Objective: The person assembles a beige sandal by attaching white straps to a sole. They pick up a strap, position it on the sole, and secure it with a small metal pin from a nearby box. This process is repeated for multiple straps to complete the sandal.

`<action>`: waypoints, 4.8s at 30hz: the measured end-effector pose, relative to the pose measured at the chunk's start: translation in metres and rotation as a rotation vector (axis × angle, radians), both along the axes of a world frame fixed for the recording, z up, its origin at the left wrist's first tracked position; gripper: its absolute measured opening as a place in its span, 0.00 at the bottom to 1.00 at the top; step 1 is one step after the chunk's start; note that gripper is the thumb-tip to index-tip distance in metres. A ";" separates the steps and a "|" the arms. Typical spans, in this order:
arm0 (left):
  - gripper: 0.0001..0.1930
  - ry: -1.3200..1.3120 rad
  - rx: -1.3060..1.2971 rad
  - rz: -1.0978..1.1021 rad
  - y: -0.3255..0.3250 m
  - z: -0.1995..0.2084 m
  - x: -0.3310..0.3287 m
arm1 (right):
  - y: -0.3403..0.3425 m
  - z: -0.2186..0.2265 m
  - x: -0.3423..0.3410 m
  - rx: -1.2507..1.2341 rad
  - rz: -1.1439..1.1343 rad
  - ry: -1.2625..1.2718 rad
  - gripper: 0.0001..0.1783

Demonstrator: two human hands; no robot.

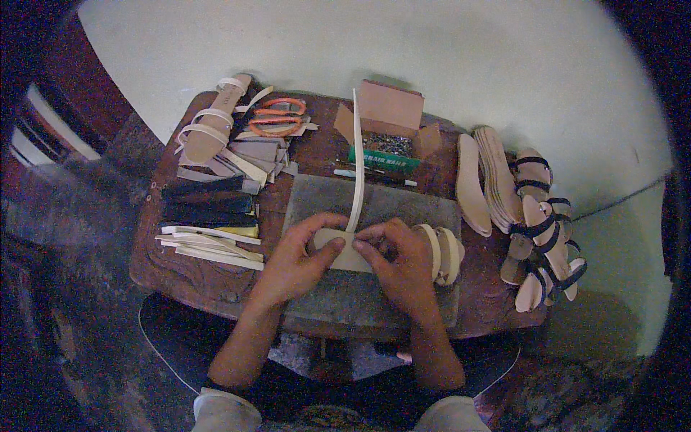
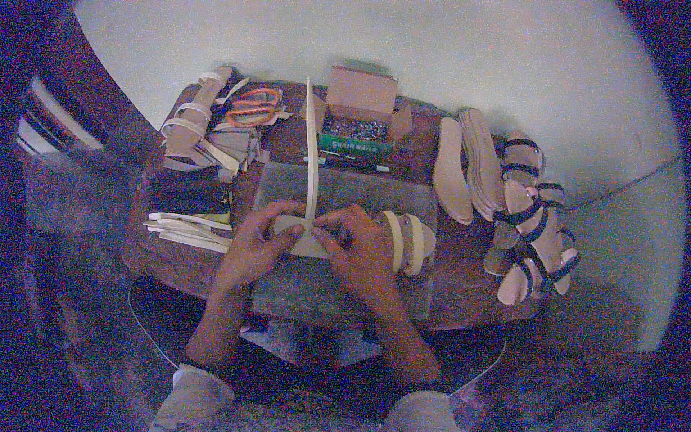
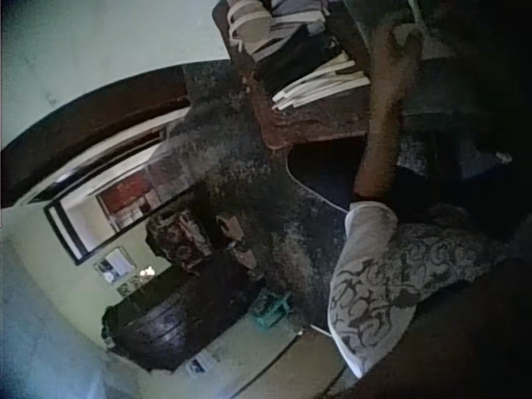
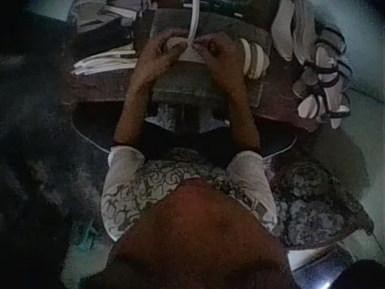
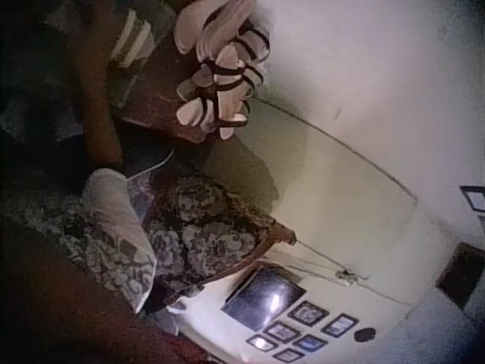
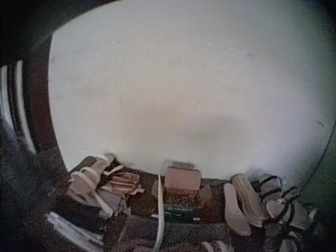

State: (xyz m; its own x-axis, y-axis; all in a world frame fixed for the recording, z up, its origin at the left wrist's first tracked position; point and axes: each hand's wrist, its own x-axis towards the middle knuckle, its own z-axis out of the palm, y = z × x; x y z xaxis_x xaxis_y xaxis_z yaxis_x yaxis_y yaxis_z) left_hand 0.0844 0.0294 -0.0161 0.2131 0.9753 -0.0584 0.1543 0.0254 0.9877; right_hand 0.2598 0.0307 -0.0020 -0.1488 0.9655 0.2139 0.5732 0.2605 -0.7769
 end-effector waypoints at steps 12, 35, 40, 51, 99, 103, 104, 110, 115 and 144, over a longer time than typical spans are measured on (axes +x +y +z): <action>0.14 -0.008 0.128 0.016 0.001 -0.008 0.001 | -0.001 -0.007 0.000 -0.051 0.069 0.101 0.06; 0.12 0.034 0.322 0.033 0.005 -0.013 0.004 | 0.001 -0.010 0.002 -0.138 0.074 0.097 0.07; 0.13 0.043 0.124 0.016 0.002 -0.007 0.002 | 0.002 -0.008 0.004 -0.168 0.092 0.112 0.07; 0.13 0.033 0.259 0.024 0.004 -0.017 0.002 | 0.004 -0.012 0.000 -0.131 0.013 0.156 0.11; 0.12 0.043 0.173 0.065 0.001 -0.015 0.004 | 0.010 -0.017 0.001 -0.295 0.080 0.218 0.10; 0.11 0.129 0.057 0.045 0.000 -0.005 0.001 | 0.010 -0.022 0.001 -0.253 0.070 0.198 0.10; 0.11 0.150 0.028 0.042 0.000 -0.005 0.001 | 0.010 -0.022 0.001 -0.239 0.075 0.192 0.11; 0.11 0.068 0.162 0.072 -0.001 -0.011 0.003 | 0.010 -0.023 -0.002 -0.189 0.071 0.137 0.12; 0.12 0.092 0.178 0.099 0.001 -0.008 0.004 | 0.013 -0.016 -0.002 -0.228 0.068 0.195 0.11; 0.09 -0.198 -0.142 0.215 -0.019 0.025 0.023 | 0.011 0.022 0.021 -0.252 0.201 0.246 0.12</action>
